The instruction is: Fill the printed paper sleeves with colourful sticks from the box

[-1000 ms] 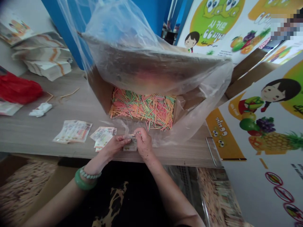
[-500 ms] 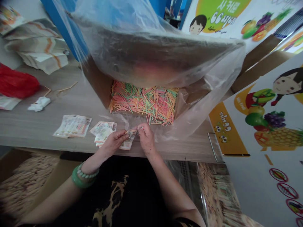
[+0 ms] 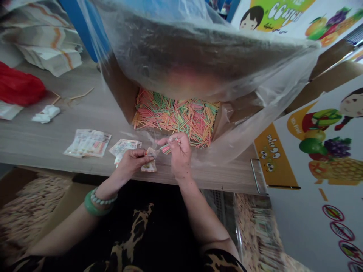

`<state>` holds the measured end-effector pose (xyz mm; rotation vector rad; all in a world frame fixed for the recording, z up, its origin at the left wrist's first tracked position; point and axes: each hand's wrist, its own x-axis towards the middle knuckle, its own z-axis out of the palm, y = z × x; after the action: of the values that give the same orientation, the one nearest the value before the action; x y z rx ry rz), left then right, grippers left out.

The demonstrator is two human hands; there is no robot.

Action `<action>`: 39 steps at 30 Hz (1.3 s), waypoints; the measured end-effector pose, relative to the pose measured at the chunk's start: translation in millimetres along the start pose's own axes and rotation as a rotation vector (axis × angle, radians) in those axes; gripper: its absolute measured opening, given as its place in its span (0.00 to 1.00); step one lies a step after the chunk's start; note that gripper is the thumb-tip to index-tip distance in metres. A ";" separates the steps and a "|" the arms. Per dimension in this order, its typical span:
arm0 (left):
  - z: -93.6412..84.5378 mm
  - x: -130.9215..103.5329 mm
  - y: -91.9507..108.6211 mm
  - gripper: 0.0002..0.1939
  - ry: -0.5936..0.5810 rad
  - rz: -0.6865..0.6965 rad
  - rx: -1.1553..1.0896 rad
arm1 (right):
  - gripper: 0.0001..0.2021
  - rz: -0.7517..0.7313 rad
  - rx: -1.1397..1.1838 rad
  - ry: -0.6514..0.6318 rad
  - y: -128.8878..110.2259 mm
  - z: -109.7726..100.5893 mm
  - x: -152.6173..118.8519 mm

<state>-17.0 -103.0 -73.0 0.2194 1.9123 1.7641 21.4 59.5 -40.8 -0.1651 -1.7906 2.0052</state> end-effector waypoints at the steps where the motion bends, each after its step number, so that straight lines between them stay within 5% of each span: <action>1: 0.6 -0.7 0.9 0.18 0.013 -0.004 -0.015 | 0.09 0.005 0.010 0.001 -2.7 3.4 -0.4; 12: 7.7 -5.3 8.2 0.17 -0.027 -0.020 0.011 | 0.08 -0.010 0.055 0.027 -10.2 28.4 -2.8; 25: 7.8 -4.0 11.1 0.17 -0.037 -0.070 -0.075 | 0.07 0.036 0.010 0.024 6.4 28.4 -5.4; 35: 6.3 4.8 1.0 0.18 -0.115 0.161 -0.054 | 0.09 0.142 -0.032 -0.334 17.5 13.1 -0.7; 39: 9.2 5.0 2.6 0.18 -0.075 0.056 -0.306 | 0.08 0.109 -0.197 -0.470 13.4 -2.7 0.7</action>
<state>-17.4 -92.3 -72.0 0.2255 1.5719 2.0266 18.5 61.5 -54.0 0.1685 -2.3130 2.0615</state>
